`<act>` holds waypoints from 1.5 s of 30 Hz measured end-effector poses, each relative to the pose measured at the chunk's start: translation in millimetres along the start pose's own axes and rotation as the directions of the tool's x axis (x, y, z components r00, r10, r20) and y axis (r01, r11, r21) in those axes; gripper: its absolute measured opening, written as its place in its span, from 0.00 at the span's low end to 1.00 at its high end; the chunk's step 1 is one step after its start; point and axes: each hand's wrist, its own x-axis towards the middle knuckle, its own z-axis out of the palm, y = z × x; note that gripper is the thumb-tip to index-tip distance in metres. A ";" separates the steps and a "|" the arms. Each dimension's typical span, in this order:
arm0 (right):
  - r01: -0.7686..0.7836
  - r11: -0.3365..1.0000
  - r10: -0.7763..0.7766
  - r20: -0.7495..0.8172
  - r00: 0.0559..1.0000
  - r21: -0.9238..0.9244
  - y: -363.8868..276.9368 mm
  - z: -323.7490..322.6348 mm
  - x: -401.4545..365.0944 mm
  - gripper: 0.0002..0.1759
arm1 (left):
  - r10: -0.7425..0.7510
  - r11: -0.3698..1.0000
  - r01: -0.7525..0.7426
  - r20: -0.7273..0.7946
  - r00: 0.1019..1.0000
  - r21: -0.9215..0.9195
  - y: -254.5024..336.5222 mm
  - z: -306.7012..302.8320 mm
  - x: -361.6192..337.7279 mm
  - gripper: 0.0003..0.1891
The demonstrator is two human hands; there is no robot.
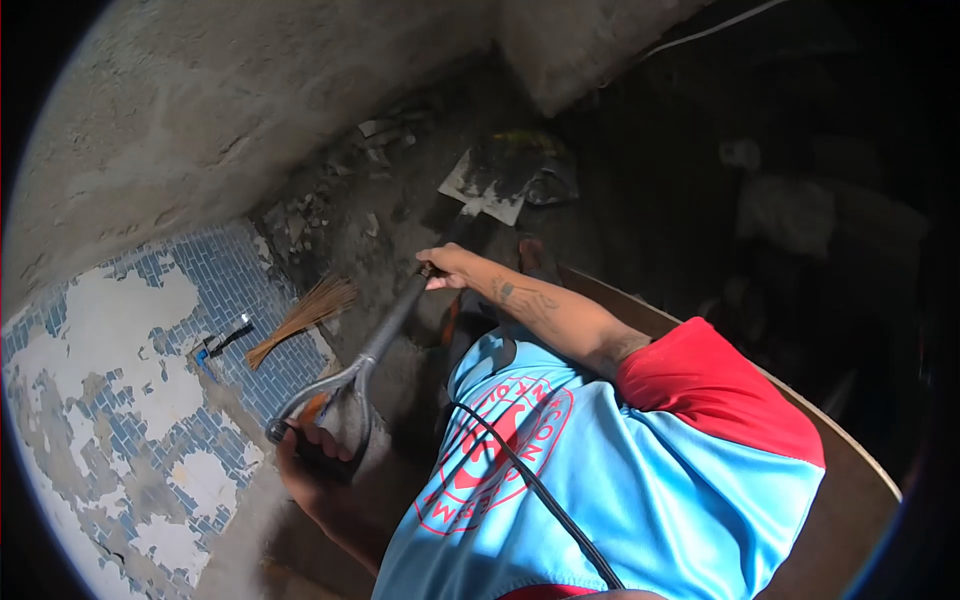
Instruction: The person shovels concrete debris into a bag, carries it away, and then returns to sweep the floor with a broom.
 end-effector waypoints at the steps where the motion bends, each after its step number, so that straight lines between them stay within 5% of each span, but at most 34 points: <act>1: -0.001 1.000 0.001 0.001 1.000 -0.001 -1.2 11.7 6.5 0.11 | 0.058 0.993 -0.059 0.012 0.998 0.103 0.6 -5.4 11.7 0.09; 2: -0.001 0.991 -0.008 0.073 0.997 0.135 -3.1 20.8 23.1 0.12 | 0.066 0.993 -0.067 0.008 0.998 0.101 3.9 7.1 19.9 0.09; 4: -0.024 0.969 -0.016 0.159 0.987 0.246 -7.3 27.4 53.4 0.13 | 0.278 0.776 -0.193 -0.051 0.959 0.600 11.3 39.8 36.7 0.06; 6: -0.002 0.886 -0.160 0.310 0.937 0.464 -14.2 28.4 82.4 0.14 | 0.382 0.486 -0.457 0.289 0.878 0.745 14.5 81.9 72.1 0.05; 8: 0.108 0.922 -0.194 0.203 0.960 0.373 -41.5 22.6 48.8 0.16 | 0.239 0.447 -0.532 0.477 0.845 0.719 27.0 128.2 113.3 0.06; 9: 0.154 0.942 -0.213 0.175 0.961 0.299 -52.9 12.0 38.2 0.16 | 0.158 0.285 -0.528 0.504 0.849 0.800 40.0 144.8 141.3 0.10; 10: 0.198 0.953 -0.236 0.148 0.960 0.231 -59.8 -3.8 32.2 0.16 | 0.168 -0.057 -0.763 0.760 0.628 0.644 51.3 161.3 177.4 0.16; 13: 0.262 0.953 -0.274 0.063 0.960 0.154 -58.6 -84.2 38.2 0.20 | -0.030 -0.334 -0.809 0.853 0.522 0.483 83.8 231.3 254.2 0.22; 14: 0.251 0.958 -0.255 0.008 0.967 0.138 -52.6 -118.6 42.0 0.21 | -0.002 -0.330 -0.787 0.833 0.553 0.522 89.3 254.7 269.6 0.18; 17: 0.166 0.947 -0.109 -0.211 0.971 0.275 -11.1 -246.0 70.6 0.13 | 0.000 -0.662 -0.660 0.880 0.474 0.355 102.0 289.6 349.6 0.17; 18: 0.191 0.961 -0.111 -0.355 0.928 0.198 -3.3 -274.3 64.9 0.11 | 0.020 -0.677 -0.635 0.871 0.490 0.373 106.9 295.9 374.3 0.17; 19: 0.200 0.964 -0.141 -0.300 0.943 0.175 13.8 -323.0 70.7 0.11 | 0.124 -0.651 -0.635 0.884 0.451 0.416 108.8 296.8 400.9 0.12; 21: 0.112 0.983 -0.016 -0.538 0.843 0.146 27.9 -369.5 57.0 0.16 | 0.216 -0.625 -0.637 0.884 0.414 0.451 113.5 297.6 433.9 0.08; 23: 0.087 0.984 0.017 -0.566 0.824 0.156 32.2 -416.6 55.5 0.16 | 0.324 -0.765 -0.471 0.895 0.307 0.439 122.6 300.7 459.9 0.12; 25: 0.055 0.994 0.016 -0.607 0.794 0.098 49.4 -456.7 56.7 0.17 | 0.492 -0.622 -0.423 0.749 0.444 0.659 118.0 309.8 484.6 0.21; 27: 0.014 1.000 -0.010 -0.647 0.763 0.001 43.6 -483.4 61.1 0.19 | 0.169 -0.963 -0.243 0.965 -0.201 0.118 117.4 309.8 532.5 0.13; 28: -0.003 0.999 -0.021 -0.667 0.745 -0.035 28.2 -481.7 64.1 0.22 | 0.080 -0.996 -0.050 0.992 -0.102 0.075 131.6 302.6 558.5 0.19; 29: -0.005 1.000 -0.011 -0.676 0.737 -0.022 18.6 -490.5 74.6 0.22 | 0.194 -0.980 -0.039 0.981 -0.015 0.193 122.4 307.7 559.9 0.17; 31: 0.049 0.992 -0.113 -0.673 0.731 -0.113 9.4 -506.7 96.9 0.19 | 0.317 -0.945 0.074 0.948 -0.029 0.319 119.2 306.6 572.1 0.14; 33: 0.063 0.985 -0.152 -0.649 0.746 -0.158 9.7 -538.9 132.7 0.18 | 0.346 -0.918 0.149 0.925 -0.156 0.368 40.7 316.2 530.8 0.17; 35: 0.069 0.979 -0.176 -0.622 0.763 -0.192 28.7 -581.2 176.9 0.17 | 0.342 -0.930 -0.016 0.851 -0.400 0.366 -60.4 321.5 522.4 0.21; 36: 0.114 0.987 -0.156 -0.556 0.816 -0.109 42.7 -605.1 202.9 0.18 | 0.395 -0.919 -0.125 0.879 -0.266 0.375 -130.4 307.0 542.7 0.23; 38: 0.140 0.990 -0.126 -0.495 0.860 -0.010 56.4 -621.1 236.1 0.18 | 0.324 -0.761 -0.523 0.923 0.205 0.384 -283.6 273.2 581.5 0.21; 40: 0.029 0.993 -0.092 -0.574 0.813 -0.117 45.3 -597.9 255.5 0.17 | -0.060 -0.397 -0.712 0.758 0.650 0.579 -425.5 230.0 635.9 0.22; 42: 0.074 0.997 -0.064 -0.595 0.801 -0.007 35.2 -585.1 277.0 0.18 | -0.167 -0.373 -0.766 0.774 0.610 0.524 -528.2 197.2 668.3 0.25; 45: 0.193 0.969 -0.066 -0.593 0.802 0.153 28.0 -578.3 294.7 0.20 | -0.250 -0.311 -0.795 0.763 0.597 0.520 -606.8 190.7 692.3 0.24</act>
